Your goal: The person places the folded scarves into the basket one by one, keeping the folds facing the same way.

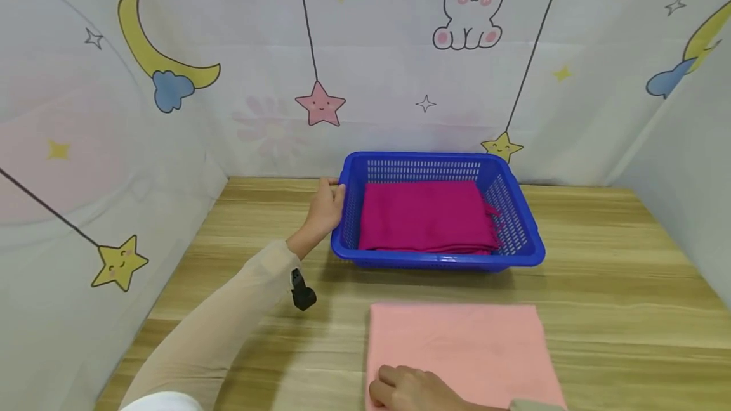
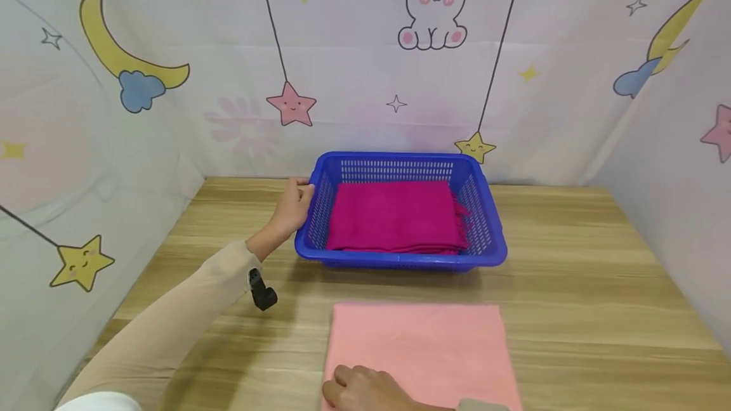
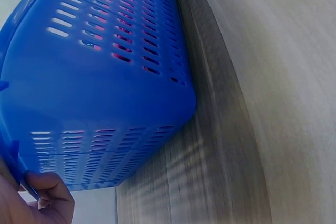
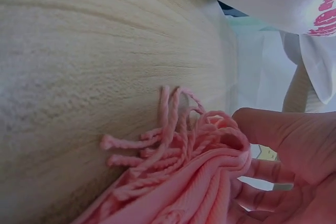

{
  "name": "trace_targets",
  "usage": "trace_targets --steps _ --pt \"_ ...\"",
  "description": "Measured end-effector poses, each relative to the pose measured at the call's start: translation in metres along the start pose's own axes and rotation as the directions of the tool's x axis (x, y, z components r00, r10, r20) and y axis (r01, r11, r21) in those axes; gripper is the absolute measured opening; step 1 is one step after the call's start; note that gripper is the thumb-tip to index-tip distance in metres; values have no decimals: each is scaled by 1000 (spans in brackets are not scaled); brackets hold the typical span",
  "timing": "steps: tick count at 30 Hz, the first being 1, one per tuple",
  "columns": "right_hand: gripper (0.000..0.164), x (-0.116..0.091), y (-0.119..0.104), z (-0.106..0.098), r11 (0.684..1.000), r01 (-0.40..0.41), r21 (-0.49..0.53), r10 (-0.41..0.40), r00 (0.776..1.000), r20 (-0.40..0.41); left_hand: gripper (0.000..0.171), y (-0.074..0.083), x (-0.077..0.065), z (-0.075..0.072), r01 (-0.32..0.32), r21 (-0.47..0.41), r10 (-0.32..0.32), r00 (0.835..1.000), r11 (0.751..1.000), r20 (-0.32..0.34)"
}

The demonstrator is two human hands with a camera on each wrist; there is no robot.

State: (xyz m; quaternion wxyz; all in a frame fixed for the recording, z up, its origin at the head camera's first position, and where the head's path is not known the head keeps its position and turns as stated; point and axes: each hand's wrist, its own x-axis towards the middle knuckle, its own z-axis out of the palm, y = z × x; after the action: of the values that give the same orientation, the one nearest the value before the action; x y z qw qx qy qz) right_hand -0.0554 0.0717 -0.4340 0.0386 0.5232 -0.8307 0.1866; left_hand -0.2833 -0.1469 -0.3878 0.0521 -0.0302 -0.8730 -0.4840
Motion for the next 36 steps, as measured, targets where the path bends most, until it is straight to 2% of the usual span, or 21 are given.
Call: trace_targets --steps 7,11,13,15,19,22,26,33,36 --pt "15 -3 -2 -2 1000 -11 -6 11 1000 23 38 1 -1 -2 21 -26 -21 1000 999 3" --pt "18 -5 1 -6 996 -35 88 31 999 41 38 2 -1 -3 45 -27 -45 999 999 -1" --pt "24 -6 3 -11 979 -55 195 47 998 50 39 2 -1 -4 55 -19 -55 998 998 -1" --pt "26 -7 5 -15 948 -88 307 75 996 54 40 1 0 -5 59 -14 -59 998 998 1" --pt "30 -10 9 -21 884 -136 446 132 990 42 41 0 0 -7 56 -15 -56 998 998 4" --pt "33 -15 11 -21 871 -119 476 135 991 1 41 -2 -1 -8 55 -21 -55 998 998 12" --pt "28 -20 13 -23 856 -96 508 131 991 -34 41 -3 -2 -10 54 -29 -54 998 998 22" --pt "23 -30 17 -30 825 -162 541 205 979 -20 41 -1 -7 -12 55 -39 -54 998 998 24" --pt "21 -35 22 -33 833 -159 531 224 973 -59 41 -2 -8 -13 59 -36 -58 998 998 20"
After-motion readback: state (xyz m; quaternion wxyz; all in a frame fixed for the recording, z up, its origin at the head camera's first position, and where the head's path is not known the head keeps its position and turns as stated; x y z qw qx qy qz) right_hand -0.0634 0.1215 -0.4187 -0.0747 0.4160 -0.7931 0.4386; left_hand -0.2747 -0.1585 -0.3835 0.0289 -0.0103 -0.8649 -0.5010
